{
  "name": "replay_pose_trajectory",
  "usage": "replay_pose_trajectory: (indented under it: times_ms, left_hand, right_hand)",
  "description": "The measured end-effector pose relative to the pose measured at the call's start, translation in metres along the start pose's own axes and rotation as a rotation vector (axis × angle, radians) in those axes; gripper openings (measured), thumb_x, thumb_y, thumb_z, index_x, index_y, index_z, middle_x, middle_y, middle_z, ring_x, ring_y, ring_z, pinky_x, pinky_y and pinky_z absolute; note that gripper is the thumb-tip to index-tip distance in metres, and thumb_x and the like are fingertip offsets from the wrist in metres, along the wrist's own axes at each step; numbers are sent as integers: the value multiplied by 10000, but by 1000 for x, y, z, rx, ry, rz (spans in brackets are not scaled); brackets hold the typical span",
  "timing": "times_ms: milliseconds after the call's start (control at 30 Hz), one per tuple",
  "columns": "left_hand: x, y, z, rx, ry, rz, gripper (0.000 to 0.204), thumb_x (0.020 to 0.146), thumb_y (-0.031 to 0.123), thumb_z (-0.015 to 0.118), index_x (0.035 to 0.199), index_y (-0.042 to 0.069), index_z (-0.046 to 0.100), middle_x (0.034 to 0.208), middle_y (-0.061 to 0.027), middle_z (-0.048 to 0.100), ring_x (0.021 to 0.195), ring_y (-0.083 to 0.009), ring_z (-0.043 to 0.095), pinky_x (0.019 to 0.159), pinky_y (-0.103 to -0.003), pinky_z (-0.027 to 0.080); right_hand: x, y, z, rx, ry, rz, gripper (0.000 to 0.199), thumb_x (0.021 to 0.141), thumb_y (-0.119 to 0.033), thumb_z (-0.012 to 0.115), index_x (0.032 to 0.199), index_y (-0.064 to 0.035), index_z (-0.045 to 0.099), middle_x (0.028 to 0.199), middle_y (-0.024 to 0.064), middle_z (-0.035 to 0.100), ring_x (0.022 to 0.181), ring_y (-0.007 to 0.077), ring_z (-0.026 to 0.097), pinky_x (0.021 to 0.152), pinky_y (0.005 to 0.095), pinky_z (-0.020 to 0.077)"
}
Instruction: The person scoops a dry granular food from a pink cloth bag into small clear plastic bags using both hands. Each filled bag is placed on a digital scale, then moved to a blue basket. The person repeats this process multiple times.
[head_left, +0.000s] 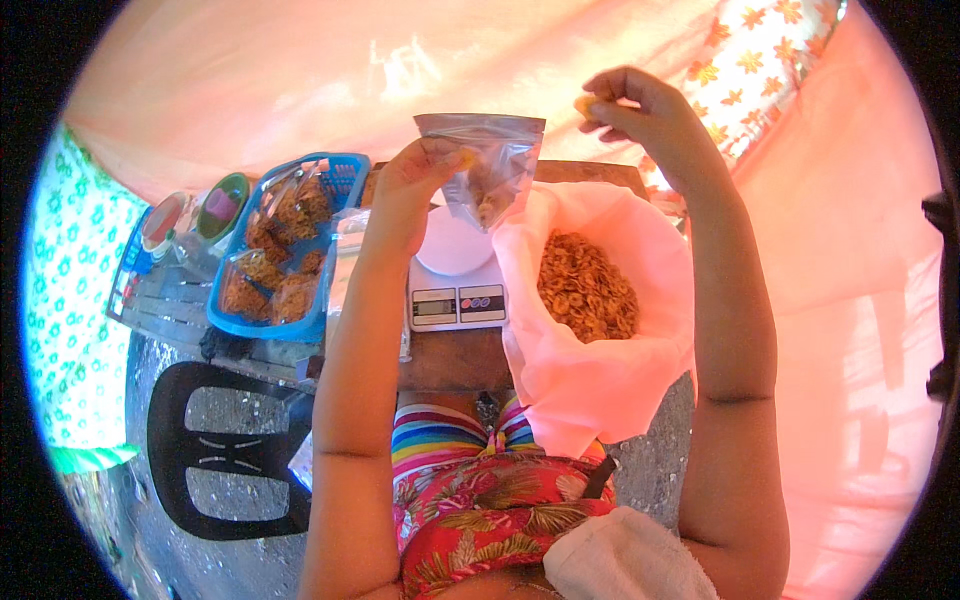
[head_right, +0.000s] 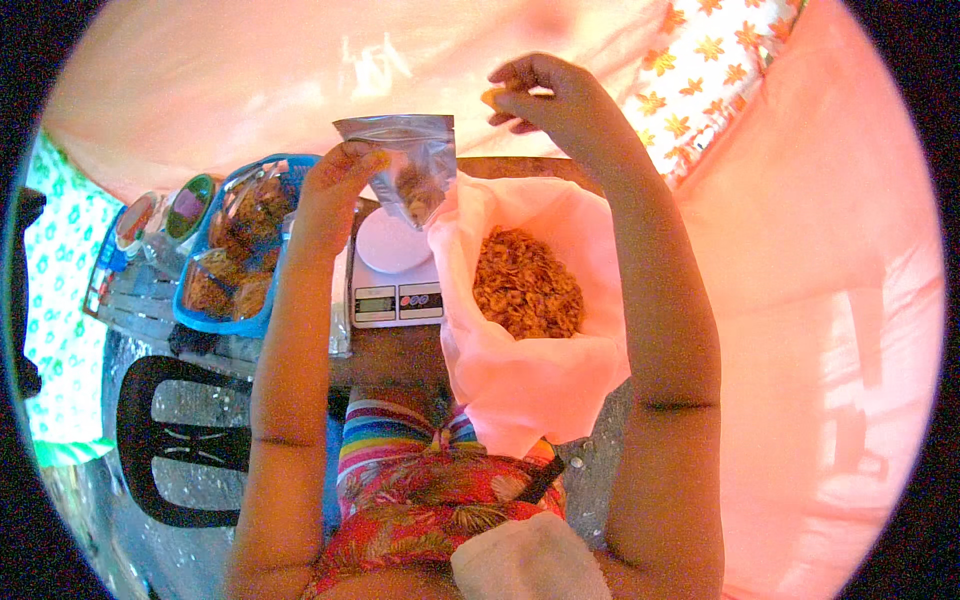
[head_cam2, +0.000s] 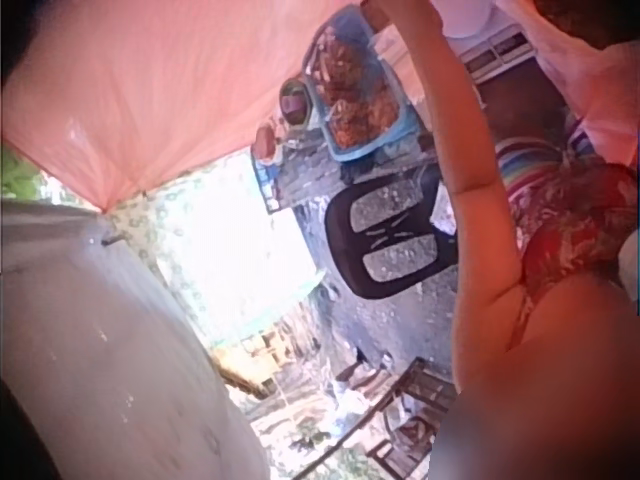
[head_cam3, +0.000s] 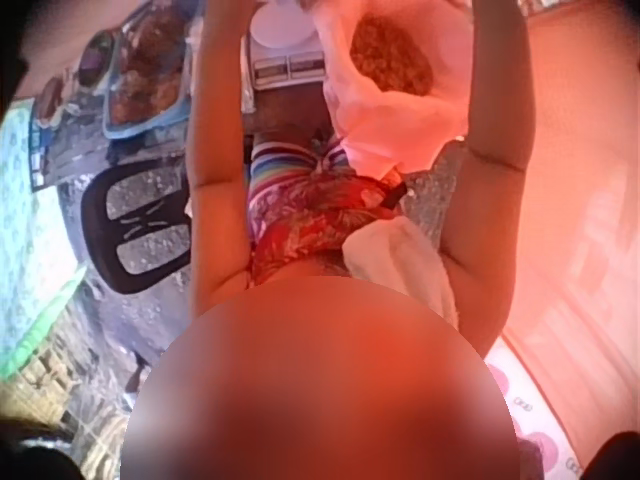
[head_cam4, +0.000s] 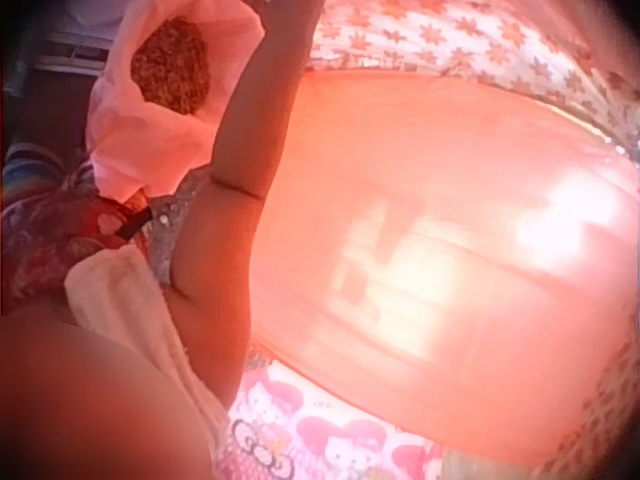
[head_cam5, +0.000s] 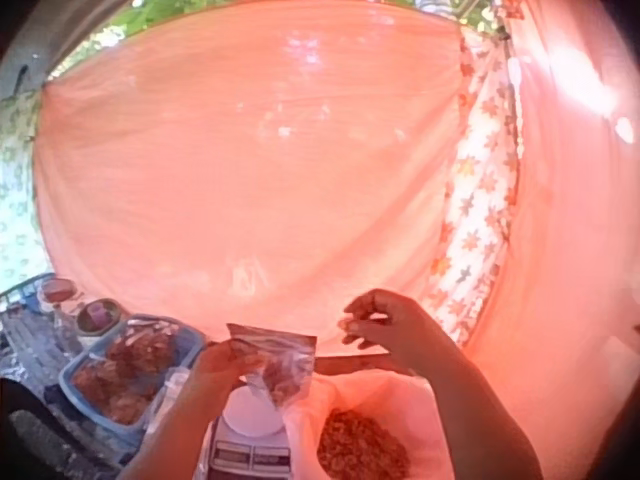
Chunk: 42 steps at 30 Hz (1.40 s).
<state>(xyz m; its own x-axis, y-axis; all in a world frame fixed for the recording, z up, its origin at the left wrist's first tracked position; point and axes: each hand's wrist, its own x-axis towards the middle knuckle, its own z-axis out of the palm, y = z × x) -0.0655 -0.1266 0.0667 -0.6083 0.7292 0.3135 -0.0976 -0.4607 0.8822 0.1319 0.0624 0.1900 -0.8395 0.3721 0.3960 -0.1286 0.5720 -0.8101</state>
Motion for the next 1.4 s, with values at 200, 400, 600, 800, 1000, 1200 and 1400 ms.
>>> replay_pose_trajectory:
  times_ms: [200,400,600,800,1000,1200,1400]
  left_hand:
    - [-9,23,72,129,-14,204,137,911,111,701,1015,25,673,1002,-60,720,852,-128,671,810,-255,533]
    - [1,2,146,151,34,202,148,890,98,725,978,-6,667,909,-65,695,816,-129,657,710,-251,541]
    - [-15,-32,173,256,15,171,154,884,112,715,964,-13,673,947,-74,671,836,-169,666,585,-258,541]
    - [-24,-49,175,189,-54,-35,169,943,157,670,1009,2,658,924,-64,664,606,-121,626,487,-252,494]
    - [-15,-73,166,91,-52,5,184,966,172,643,1004,-7,636,915,-67,656,660,-96,611,550,-232,492]
    - [-8,-76,147,70,-49,-69,252,949,188,689,1084,8,574,997,-60,651,923,-143,623,776,-281,529]
    - [-12,-107,171,229,-37,263,937,759,321,875,1383,-11,259,1271,-182,502,1128,-269,565,892,-386,515]
  right_hand:
    - [-72,54,-9,256,101,468,192,925,-96,655,1095,-10,626,927,75,674,783,169,688,697,272,571]
    - [-109,53,-14,1070,58,368,211,954,-44,557,1162,-27,591,972,75,660,860,173,689,733,280,599]
    - [-114,44,3,864,203,327,248,969,-104,630,1186,2,574,1059,52,639,922,150,656,838,292,598]
    - [-116,68,13,855,367,457,274,971,-122,640,1209,-3,576,1011,50,642,854,139,635,669,247,529]
    - [-134,73,4,987,314,398,132,965,-129,625,1070,-61,584,901,38,608,725,105,572,528,208,433]
    - [-151,95,-15,1185,570,594,91,958,-144,572,914,-85,519,775,31,514,602,83,476,405,177,321]
    - [-129,109,10,1097,590,416,46,913,-143,607,912,-129,562,755,-33,522,566,59,430,437,193,288]
